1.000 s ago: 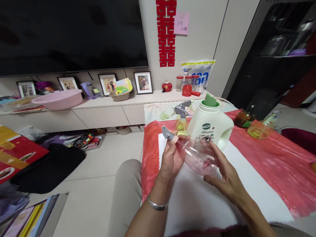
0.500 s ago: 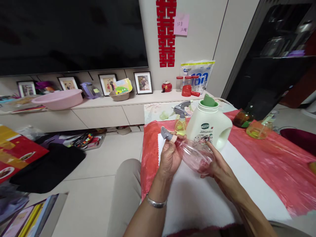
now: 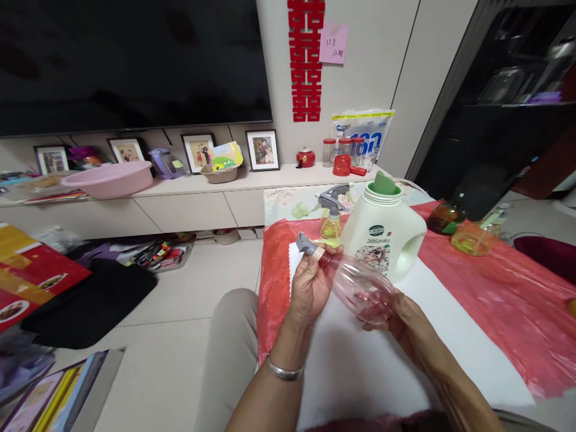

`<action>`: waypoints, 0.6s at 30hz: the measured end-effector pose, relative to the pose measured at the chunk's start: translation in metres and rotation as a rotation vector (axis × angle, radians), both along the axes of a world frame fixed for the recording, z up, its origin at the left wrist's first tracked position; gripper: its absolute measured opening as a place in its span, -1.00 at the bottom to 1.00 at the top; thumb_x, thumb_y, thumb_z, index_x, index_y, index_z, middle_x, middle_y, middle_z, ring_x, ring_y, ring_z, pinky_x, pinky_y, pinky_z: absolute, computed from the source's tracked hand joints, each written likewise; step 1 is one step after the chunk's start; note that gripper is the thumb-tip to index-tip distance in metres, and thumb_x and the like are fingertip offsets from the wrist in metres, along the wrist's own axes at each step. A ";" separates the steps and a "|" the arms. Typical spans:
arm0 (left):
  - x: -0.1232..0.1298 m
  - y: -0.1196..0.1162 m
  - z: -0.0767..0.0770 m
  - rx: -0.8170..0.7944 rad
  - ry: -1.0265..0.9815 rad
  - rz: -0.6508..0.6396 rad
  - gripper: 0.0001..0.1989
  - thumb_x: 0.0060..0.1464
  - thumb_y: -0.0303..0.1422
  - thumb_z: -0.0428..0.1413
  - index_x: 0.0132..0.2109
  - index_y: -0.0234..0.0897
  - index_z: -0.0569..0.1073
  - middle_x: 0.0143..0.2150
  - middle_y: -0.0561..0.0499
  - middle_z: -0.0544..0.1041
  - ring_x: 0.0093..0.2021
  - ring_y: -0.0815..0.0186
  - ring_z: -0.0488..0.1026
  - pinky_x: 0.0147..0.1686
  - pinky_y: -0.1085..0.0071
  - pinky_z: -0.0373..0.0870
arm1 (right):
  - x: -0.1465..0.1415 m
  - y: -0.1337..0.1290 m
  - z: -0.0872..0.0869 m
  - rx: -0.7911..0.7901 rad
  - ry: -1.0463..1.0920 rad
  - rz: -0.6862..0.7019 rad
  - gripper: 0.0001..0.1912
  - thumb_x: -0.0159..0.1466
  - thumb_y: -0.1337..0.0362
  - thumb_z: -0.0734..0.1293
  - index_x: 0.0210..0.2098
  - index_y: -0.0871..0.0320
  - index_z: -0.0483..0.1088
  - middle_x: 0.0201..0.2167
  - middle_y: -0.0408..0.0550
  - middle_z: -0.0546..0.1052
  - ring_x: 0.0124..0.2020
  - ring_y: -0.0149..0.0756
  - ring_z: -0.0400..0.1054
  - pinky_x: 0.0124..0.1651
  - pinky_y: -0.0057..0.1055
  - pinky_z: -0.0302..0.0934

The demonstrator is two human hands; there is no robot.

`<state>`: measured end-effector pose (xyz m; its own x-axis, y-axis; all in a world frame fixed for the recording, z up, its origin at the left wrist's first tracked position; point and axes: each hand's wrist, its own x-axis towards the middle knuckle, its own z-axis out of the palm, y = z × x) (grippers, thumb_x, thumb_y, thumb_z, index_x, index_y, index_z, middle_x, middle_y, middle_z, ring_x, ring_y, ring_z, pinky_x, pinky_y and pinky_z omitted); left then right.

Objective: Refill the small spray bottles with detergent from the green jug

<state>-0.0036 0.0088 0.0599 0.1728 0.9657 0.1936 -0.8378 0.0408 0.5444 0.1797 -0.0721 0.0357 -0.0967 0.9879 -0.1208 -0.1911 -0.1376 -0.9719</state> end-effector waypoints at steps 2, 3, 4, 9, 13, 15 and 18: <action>0.001 0.000 0.001 0.000 0.016 0.013 -0.68 0.00 -0.18 0.38 -0.15 -0.23 0.55 -0.16 -0.02 0.58 0.06 0.10 0.55 0.28 0.03 0.30 | -0.001 -0.001 0.001 0.030 -0.025 -0.062 -0.12 0.29 -0.27 0.27 0.40 0.15 0.14 0.23 0.24 0.35 -0.04 -0.05 0.47 -0.14 -0.15 0.48; 0.001 -0.001 0.001 -0.003 0.023 0.018 -0.68 0.01 -0.19 0.37 -0.14 -0.23 0.55 -0.15 -0.02 0.59 0.06 0.10 0.55 0.30 0.03 0.28 | -0.002 -0.002 0.002 0.050 -0.045 -0.096 -0.13 0.31 -0.25 0.26 0.44 0.08 0.07 0.29 0.20 0.30 0.00 -0.05 0.45 -0.15 -0.16 0.48; 0.001 -0.001 0.002 -0.008 0.027 0.020 -0.68 0.00 -0.20 0.38 -0.14 -0.24 0.55 -0.14 -0.03 0.59 0.06 0.11 0.55 0.31 0.03 0.26 | -0.002 -0.003 0.003 0.070 -0.065 -0.121 -0.12 0.32 -0.24 0.25 0.47 0.01 -0.02 0.33 0.17 0.24 0.04 -0.04 0.44 -0.15 -0.17 0.48; 0.002 -0.001 0.003 -0.017 0.017 0.029 -0.68 -0.01 -0.23 0.38 -0.14 -0.23 0.54 -0.13 -0.04 0.60 0.08 0.09 0.55 0.30 0.01 0.27 | -0.007 -0.012 0.021 0.119 -0.162 -0.054 0.11 0.22 -0.11 0.44 0.51 -0.12 -0.27 0.41 0.12 0.11 0.14 -0.05 0.39 0.03 -0.18 0.44; 0.002 -0.001 0.002 -0.002 0.019 0.015 -0.71 0.03 -0.22 0.36 -0.13 -0.22 0.55 -0.13 -0.04 0.60 0.08 0.08 0.54 0.26 0.02 0.32 | -0.006 -0.015 0.028 0.102 -0.197 -0.044 0.16 0.16 -0.02 0.51 0.51 -0.08 -0.25 0.32 0.12 0.26 0.07 -0.09 0.43 0.07 -0.18 0.42; 0.002 0.000 0.001 0.005 0.017 0.007 -0.71 0.04 -0.21 0.34 -0.12 -0.22 0.55 -0.13 -0.05 0.60 0.05 0.10 0.55 0.25 0.04 0.33 | -0.003 -0.015 0.025 0.112 -0.243 -0.051 0.03 0.19 -0.09 0.46 0.48 0.02 -0.06 0.26 0.13 0.33 0.10 -0.05 0.40 0.09 -0.17 0.40; 0.001 0.001 -0.002 0.008 0.009 0.008 -0.71 0.06 -0.19 0.33 -0.11 -0.21 0.55 -0.12 -0.03 0.59 0.03 0.14 0.55 0.23 0.07 0.36 | -0.002 -0.013 0.018 0.147 -0.271 -0.042 -0.09 0.23 -0.15 0.40 0.42 0.09 0.12 0.28 0.13 0.31 0.20 0.01 0.32 0.18 -0.15 0.35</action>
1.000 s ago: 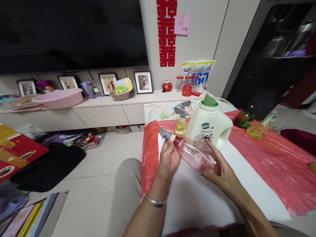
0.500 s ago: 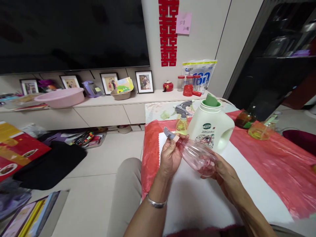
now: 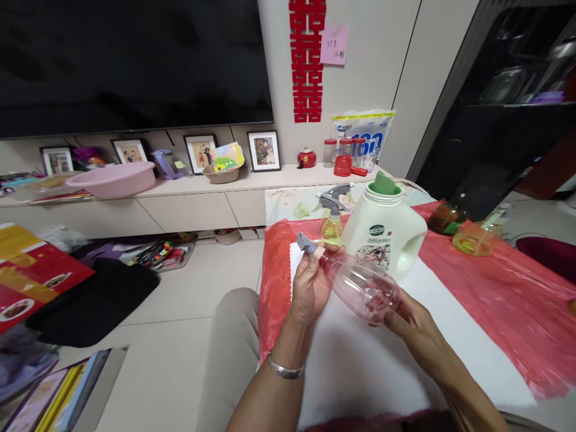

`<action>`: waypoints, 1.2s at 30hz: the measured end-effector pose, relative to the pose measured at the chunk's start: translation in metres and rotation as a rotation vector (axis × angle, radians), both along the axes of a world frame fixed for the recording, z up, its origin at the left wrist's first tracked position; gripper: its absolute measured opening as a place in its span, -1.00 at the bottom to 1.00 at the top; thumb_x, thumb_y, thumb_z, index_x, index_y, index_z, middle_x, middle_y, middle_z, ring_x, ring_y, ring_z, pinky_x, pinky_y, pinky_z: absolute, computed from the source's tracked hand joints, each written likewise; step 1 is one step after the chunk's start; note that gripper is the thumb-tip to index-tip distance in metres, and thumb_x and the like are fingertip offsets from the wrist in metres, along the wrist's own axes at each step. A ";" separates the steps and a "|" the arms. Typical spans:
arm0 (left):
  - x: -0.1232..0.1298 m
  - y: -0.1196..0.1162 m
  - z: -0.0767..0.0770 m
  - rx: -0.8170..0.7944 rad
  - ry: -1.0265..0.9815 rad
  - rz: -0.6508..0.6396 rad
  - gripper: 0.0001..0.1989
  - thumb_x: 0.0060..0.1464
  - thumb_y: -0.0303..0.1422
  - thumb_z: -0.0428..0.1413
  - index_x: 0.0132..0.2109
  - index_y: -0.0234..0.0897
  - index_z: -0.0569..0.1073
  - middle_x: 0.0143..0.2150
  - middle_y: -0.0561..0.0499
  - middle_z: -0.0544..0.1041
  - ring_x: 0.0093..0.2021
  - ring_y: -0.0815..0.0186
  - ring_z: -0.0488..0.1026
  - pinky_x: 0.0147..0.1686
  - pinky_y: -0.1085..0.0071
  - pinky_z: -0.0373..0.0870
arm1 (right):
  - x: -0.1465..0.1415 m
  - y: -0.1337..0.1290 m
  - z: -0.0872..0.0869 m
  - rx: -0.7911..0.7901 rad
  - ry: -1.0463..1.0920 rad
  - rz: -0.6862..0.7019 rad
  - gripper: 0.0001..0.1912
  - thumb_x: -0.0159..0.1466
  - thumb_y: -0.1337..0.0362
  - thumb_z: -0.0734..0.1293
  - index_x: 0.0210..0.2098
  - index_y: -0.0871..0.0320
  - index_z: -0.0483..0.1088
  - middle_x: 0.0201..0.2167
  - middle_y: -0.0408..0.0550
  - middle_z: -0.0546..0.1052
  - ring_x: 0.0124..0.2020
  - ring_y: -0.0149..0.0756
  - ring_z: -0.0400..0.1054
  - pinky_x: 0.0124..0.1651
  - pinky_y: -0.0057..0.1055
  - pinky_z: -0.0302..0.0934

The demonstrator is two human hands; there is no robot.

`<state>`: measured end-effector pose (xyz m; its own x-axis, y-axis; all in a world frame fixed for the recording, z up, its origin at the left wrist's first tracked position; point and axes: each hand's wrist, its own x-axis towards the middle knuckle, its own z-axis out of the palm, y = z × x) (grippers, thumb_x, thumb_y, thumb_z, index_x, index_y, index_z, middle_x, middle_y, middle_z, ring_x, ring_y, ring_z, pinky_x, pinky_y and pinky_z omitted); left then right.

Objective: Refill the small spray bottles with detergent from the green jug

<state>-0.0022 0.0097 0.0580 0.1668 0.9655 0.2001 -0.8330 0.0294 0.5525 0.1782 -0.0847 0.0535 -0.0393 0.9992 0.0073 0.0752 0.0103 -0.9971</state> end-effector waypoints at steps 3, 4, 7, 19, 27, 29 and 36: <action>0.000 0.001 -0.001 -0.001 0.000 0.011 -0.71 0.07 -0.18 0.32 -0.12 -0.20 0.55 -0.15 -0.01 0.58 0.02 0.17 0.54 0.23 0.09 0.35 | -0.002 0.002 -0.004 0.060 -0.030 -0.121 -0.05 0.21 -0.12 0.43 0.45 0.00 0.03 0.31 0.07 0.28 0.26 -0.01 0.28 0.23 -0.18 0.31; 0.000 0.001 -0.001 -0.002 0.004 0.010 -0.71 0.06 -0.17 0.32 -0.12 -0.21 0.55 -0.15 -0.01 0.57 0.02 0.17 0.54 0.24 0.09 0.35 | -0.003 0.003 -0.004 0.074 -0.039 -0.158 -0.04 0.21 -0.12 0.43 0.46 -0.02 0.00 0.31 0.06 0.29 0.24 -0.03 0.30 0.22 -0.19 0.32; 0.001 0.000 0.000 -0.008 0.017 -0.007 -0.69 0.05 -0.17 0.33 -0.13 -0.22 0.54 -0.14 -0.03 0.57 0.03 0.13 0.53 0.24 0.05 0.34 | -0.006 0.006 -0.004 0.002 0.087 -0.127 -0.06 0.27 -0.25 0.31 0.45 0.08 0.01 0.16 0.17 0.41 -0.04 -0.09 0.46 0.00 -0.19 0.43; 0.001 0.000 0.001 -0.019 -0.027 0.031 -0.72 -0.01 -0.26 0.39 -0.18 -0.27 0.56 -0.18 -0.02 0.58 -0.04 0.15 0.56 0.26 0.10 0.30 | -0.016 0.000 0.008 -0.144 0.198 -0.117 0.11 0.21 -0.38 0.27 0.51 -0.02 -0.23 -0.05 0.14 0.49 -0.41 -0.28 0.45 -0.34 -0.31 0.38; 0.002 -0.001 -0.002 -0.006 -0.025 0.007 -0.73 0.05 -0.23 0.34 -0.14 -0.27 0.58 -0.17 -0.05 0.60 -0.05 0.14 0.58 0.26 0.08 0.34 | -0.011 -0.003 0.007 -0.018 -0.105 -0.108 0.06 0.20 -0.18 0.41 0.50 0.08 -0.09 0.02 0.11 0.46 -0.26 -0.27 0.40 -0.23 -0.35 0.33; 0.002 -0.001 -0.002 -0.012 -0.033 -0.001 -0.74 0.08 -0.23 0.32 -0.13 -0.29 0.59 -0.17 -0.06 0.60 -0.06 0.14 0.58 0.26 0.07 0.34 | -0.009 0.000 0.000 -0.011 -0.082 -0.099 0.02 0.26 -0.20 0.35 0.50 0.08 -0.13 -0.06 0.07 0.48 -0.28 -0.28 0.39 -0.22 -0.33 0.35; 0.005 -0.003 0.000 -0.027 -0.043 0.006 -0.73 0.10 -0.21 0.30 -0.13 -0.30 0.59 -0.20 -0.07 0.61 -0.09 0.15 0.60 0.23 0.07 0.37 | -0.016 0.008 -0.012 -0.248 0.347 0.040 0.16 0.19 -0.34 0.31 0.49 0.09 -0.30 -0.22 0.06 0.52 -0.36 -0.17 0.46 -0.30 -0.23 0.39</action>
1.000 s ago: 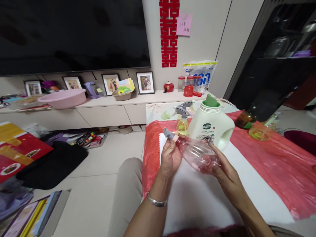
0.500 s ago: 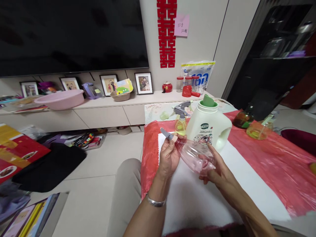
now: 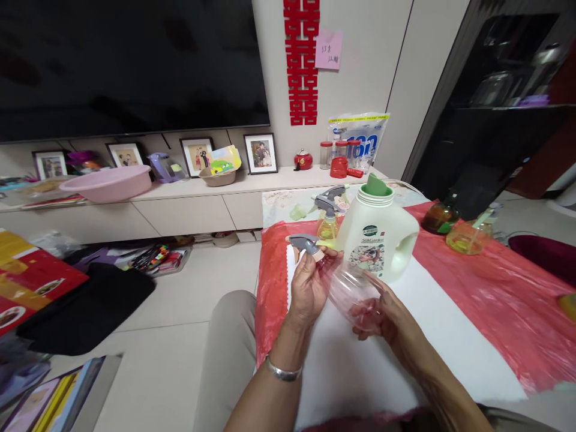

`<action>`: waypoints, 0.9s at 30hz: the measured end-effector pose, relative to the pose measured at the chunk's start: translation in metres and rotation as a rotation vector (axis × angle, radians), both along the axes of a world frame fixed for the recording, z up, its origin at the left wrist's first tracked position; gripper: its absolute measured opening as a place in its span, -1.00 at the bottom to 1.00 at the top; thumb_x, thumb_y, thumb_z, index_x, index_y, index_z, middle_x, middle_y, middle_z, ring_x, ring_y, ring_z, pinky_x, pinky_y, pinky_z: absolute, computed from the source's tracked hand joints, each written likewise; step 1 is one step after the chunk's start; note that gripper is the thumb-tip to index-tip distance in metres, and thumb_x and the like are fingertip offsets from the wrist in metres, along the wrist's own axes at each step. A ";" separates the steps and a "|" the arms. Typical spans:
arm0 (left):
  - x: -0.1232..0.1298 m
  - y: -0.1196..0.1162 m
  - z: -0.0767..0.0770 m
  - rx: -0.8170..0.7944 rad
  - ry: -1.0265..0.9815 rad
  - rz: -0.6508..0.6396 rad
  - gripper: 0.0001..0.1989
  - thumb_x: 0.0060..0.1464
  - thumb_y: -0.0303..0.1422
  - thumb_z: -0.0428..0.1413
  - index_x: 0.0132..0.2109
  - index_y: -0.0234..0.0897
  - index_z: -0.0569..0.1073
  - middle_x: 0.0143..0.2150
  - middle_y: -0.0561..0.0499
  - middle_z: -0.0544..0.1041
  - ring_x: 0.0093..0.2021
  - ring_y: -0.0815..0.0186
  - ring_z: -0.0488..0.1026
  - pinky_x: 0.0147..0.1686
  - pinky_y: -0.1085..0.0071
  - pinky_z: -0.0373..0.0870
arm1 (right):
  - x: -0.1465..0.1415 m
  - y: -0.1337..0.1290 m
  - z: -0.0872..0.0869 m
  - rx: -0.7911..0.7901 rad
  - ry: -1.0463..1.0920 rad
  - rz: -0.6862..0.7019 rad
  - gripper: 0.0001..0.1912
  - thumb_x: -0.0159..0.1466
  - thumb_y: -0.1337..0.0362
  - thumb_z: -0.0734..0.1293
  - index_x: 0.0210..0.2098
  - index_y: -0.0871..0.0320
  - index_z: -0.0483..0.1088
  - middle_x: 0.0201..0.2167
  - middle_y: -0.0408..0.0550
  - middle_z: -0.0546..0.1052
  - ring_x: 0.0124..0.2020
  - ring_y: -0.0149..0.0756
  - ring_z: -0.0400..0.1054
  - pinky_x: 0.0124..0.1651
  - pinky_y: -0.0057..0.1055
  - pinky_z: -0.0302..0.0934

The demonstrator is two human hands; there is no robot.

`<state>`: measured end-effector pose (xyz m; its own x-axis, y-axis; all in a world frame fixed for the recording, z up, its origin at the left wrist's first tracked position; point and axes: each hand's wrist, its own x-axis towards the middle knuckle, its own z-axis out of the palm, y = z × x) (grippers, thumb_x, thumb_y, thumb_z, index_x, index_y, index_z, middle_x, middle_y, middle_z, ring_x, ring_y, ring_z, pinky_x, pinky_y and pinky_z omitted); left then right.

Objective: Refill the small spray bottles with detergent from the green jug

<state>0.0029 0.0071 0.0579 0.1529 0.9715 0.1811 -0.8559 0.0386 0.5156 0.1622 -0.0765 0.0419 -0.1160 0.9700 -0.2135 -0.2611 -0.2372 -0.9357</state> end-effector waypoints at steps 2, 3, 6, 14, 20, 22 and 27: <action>0.002 0.000 0.001 -0.028 0.003 0.019 -0.71 0.09 -0.19 0.30 -0.14 -0.31 0.59 -0.22 -0.07 0.62 -0.12 0.16 0.61 0.18 0.09 0.41 | -0.002 -0.001 0.000 -0.023 0.087 0.025 0.12 0.21 -0.32 0.31 0.47 0.10 -0.26 -0.24 0.07 0.52 -0.33 -0.13 0.49 -0.24 -0.20 0.40; 0.004 0.000 0.002 -0.044 0.006 0.032 -0.71 0.08 -0.19 0.30 -0.14 -0.31 0.59 -0.23 -0.07 0.62 -0.14 0.16 0.61 0.16 0.10 0.43 | -0.002 -0.001 0.000 -0.025 0.120 0.038 0.11 0.22 -0.31 0.31 0.47 0.12 -0.24 -0.23 0.08 0.52 -0.31 -0.13 0.50 -0.22 -0.20 0.40; 0.009 -0.001 0.006 -0.087 0.018 0.089 -0.74 0.08 -0.23 0.29 -0.16 -0.32 0.58 -0.26 -0.06 0.63 -0.19 0.19 0.62 0.08 0.14 0.47 | -0.003 -0.003 -0.001 -0.018 0.184 0.058 0.10 0.19 -0.27 0.36 0.45 0.14 -0.20 -0.20 0.10 0.52 -0.30 -0.12 0.50 -0.18 -0.20 0.39; 0.018 -0.007 0.029 -0.091 0.110 0.176 -0.81 0.15 -0.24 0.17 -0.22 -0.28 0.55 -0.28 -0.03 0.66 -0.24 0.25 0.62 -0.09 0.32 0.49 | -0.004 -0.002 -0.004 0.097 0.179 -0.050 0.10 0.15 -0.21 0.44 0.43 0.14 -0.13 -0.11 0.13 0.52 -0.25 -0.21 0.48 -0.10 -0.24 0.38; 0.016 -0.011 0.039 -0.078 0.123 0.144 -0.84 0.14 -0.28 0.20 -0.22 -0.30 0.56 -0.26 -0.03 0.65 -0.22 0.26 0.61 -0.06 0.33 0.48 | 0.001 -0.002 -0.017 0.252 0.073 -0.134 -0.11 0.26 -0.11 0.39 0.41 0.08 0.00 0.11 0.14 0.45 0.00 -0.16 0.44 0.00 -0.27 0.38; 0.013 -0.012 0.041 -0.108 0.076 0.129 -0.87 0.09 -0.35 0.24 -0.20 -0.28 0.56 -0.26 -0.01 0.64 -0.23 0.29 0.60 -0.08 0.36 0.48 | 0.000 -0.005 -0.015 0.305 -0.030 -0.177 -0.12 0.25 -0.11 0.40 0.40 0.09 0.04 0.21 0.15 0.38 0.11 -0.11 0.40 0.07 -0.26 0.37; 0.005 -0.019 0.044 -0.124 0.055 0.087 -0.81 0.09 -0.40 0.24 -0.10 -0.25 0.55 -0.20 -0.01 0.63 -0.20 0.29 0.58 -0.12 0.35 0.48 | -0.004 -0.013 -0.005 0.423 -0.320 -0.261 -0.15 0.25 -0.05 0.41 0.39 0.11 0.06 0.29 0.14 0.30 0.23 -0.05 0.31 0.14 -0.25 0.38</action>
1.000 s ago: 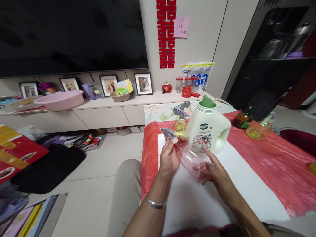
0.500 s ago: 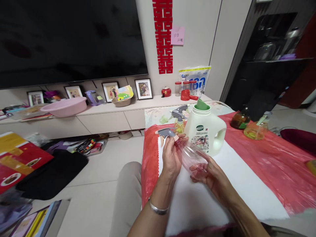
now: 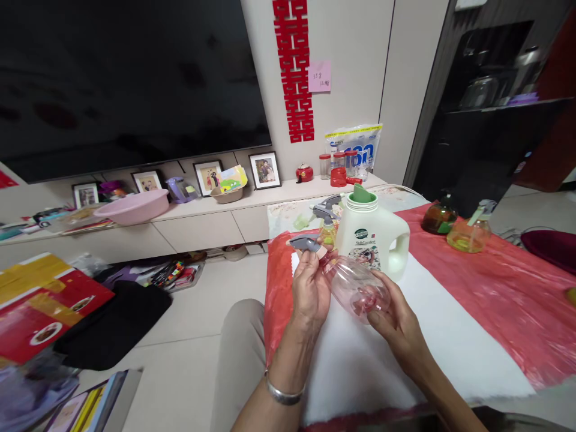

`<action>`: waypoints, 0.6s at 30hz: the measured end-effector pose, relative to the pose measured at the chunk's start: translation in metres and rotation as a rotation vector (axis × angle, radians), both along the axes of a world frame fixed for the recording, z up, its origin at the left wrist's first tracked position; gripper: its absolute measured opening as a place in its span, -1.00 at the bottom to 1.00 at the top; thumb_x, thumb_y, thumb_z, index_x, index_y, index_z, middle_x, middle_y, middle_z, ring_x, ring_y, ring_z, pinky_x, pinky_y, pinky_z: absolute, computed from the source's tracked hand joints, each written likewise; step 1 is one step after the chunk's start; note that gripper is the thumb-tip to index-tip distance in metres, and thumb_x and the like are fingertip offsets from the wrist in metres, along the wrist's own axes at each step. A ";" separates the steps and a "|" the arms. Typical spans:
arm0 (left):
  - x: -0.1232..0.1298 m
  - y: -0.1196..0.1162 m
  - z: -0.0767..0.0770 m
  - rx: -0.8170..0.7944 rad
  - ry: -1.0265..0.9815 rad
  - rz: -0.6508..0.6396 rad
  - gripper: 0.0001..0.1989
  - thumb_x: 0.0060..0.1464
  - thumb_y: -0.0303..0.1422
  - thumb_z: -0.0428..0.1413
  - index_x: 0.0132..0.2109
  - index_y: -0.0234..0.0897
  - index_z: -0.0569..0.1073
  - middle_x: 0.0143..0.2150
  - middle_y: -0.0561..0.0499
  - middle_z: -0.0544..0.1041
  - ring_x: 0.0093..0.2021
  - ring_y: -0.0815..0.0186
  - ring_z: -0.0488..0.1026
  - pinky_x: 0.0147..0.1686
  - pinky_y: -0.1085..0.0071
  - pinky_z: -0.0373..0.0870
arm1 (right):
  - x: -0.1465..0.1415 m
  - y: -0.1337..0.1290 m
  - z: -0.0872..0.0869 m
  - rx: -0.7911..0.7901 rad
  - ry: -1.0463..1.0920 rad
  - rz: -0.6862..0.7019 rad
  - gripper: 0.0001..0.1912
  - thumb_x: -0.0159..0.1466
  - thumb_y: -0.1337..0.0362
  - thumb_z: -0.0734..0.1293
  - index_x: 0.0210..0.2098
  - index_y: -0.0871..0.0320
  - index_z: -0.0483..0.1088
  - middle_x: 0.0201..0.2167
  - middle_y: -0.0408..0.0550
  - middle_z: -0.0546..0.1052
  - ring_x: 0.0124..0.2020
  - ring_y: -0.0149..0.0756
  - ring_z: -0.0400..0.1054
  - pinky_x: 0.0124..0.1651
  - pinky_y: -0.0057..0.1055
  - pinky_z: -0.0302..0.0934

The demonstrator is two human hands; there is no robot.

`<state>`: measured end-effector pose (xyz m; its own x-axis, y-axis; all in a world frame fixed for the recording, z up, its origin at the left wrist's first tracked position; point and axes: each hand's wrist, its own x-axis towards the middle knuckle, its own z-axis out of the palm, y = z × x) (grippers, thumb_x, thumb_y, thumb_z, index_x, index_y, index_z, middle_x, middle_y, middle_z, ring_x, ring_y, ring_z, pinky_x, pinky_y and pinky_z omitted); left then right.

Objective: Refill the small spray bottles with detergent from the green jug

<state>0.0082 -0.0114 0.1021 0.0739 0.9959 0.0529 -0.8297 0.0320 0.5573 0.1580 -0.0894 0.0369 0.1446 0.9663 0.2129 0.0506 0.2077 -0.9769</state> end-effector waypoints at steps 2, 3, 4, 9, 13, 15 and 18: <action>0.000 -0.002 0.000 -0.012 0.014 0.012 -0.80 0.11 -0.40 0.22 -0.09 -0.24 0.54 -0.16 -0.03 0.63 -0.18 0.25 0.58 -0.09 0.30 0.48 | -0.001 -0.001 -0.001 0.096 -0.158 -0.062 -0.18 0.26 -0.04 0.39 0.37 0.13 0.08 0.32 0.14 0.26 0.26 -0.02 0.29 0.20 -0.19 0.34; 0.000 -0.003 0.000 -0.023 0.020 0.024 -0.81 0.11 -0.40 0.22 -0.10 -0.25 0.54 -0.15 -0.04 0.64 -0.17 0.24 0.59 -0.07 0.28 0.47 | -0.001 -0.001 -0.003 0.149 -0.258 -0.100 -0.19 0.26 -0.03 0.39 0.37 0.14 0.08 0.31 0.15 0.27 0.26 -0.01 0.28 0.22 -0.15 0.32; 0.001 -0.003 0.000 -0.039 0.024 0.037 -0.82 0.11 -0.39 0.21 -0.11 -0.26 0.54 -0.14 -0.05 0.64 -0.16 0.23 0.59 -0.06 0.27 0.47 | -0.001 -0.001 -0.005 0.203 -0.359 -0.140 -0.21 0.28 -0.02 0.38 0.36 0.14 0.09 0.29 0.16 0.29 0.25 0.00 0.29 0.23 -0.12 0.31; 0.006 -0.005 -0.003 -0.080 0.065 0.126 -0.81 0.16 -0.26 0.20 -0.18 -0.31 0.55 -0.17 -0.08 0.63 -0.18 0.25 0.58 -0.10 0.31 0.48 | -0.003 0.003 -0.009 0.416 -0.670 -0.238 -0.26 0.33 0.03 0.33 0.38 0.11 0.03 0.20 0.16 0.33 0.14 -0.05 0.34 0.14 -0.12 0.36; 0.006 -0.006 -0.002 -0.035 0.123 0.173 -0.69 0.11 -0.12 0.28 -0.20 -0.30 0.56 -0.18 -0.05 0.61 -0.24 0.28 0.57 -0.14 0.32 0.51 | -0.004 0.003 -0.006 0.502 -0.717 -0.245 -0.24 0.33 0.06 0.34 0.40 0.09 0.00 0.20 0.17 0.30 0.18 -0.04 0.27 0.17 -0.11 0.32; 0.004 -0.004 -0.002 -0.041 0.116 0.142 -0.68 0.05 -0.13 0.33 -0.22 -0.30 0.55 -0.20 -0.04 0.61 -0.25 0.27 0.58 -0.15 0.31 0.51 | -0.003 0.002 -0.005 0.546 -0.734 -0.249 -0.23 0.33 0.09 0.35 0.41 0.07 -0.01 0.20 0.17 0.28 0.19 -0.04 0.24 0.18 -0.11 0.30; -0.004 0.000 -0.003 -0.026 0.127 0.042 -0.68 0.00 -0.17 0.37 -0.23 -0.32 0.55 -0.20 -0.07 0.62 -0.21 0.20 0.60 -0.11 0.27 0.50 | 0.000 0.001 -0.007 0.557 -0.731 -0.242 -0.22 0.30 0.11 0.38 0.41 0.06 0.01 0.19 0.17 0.29 0.17 -0.04 0.27 0.15 -0.12 0.31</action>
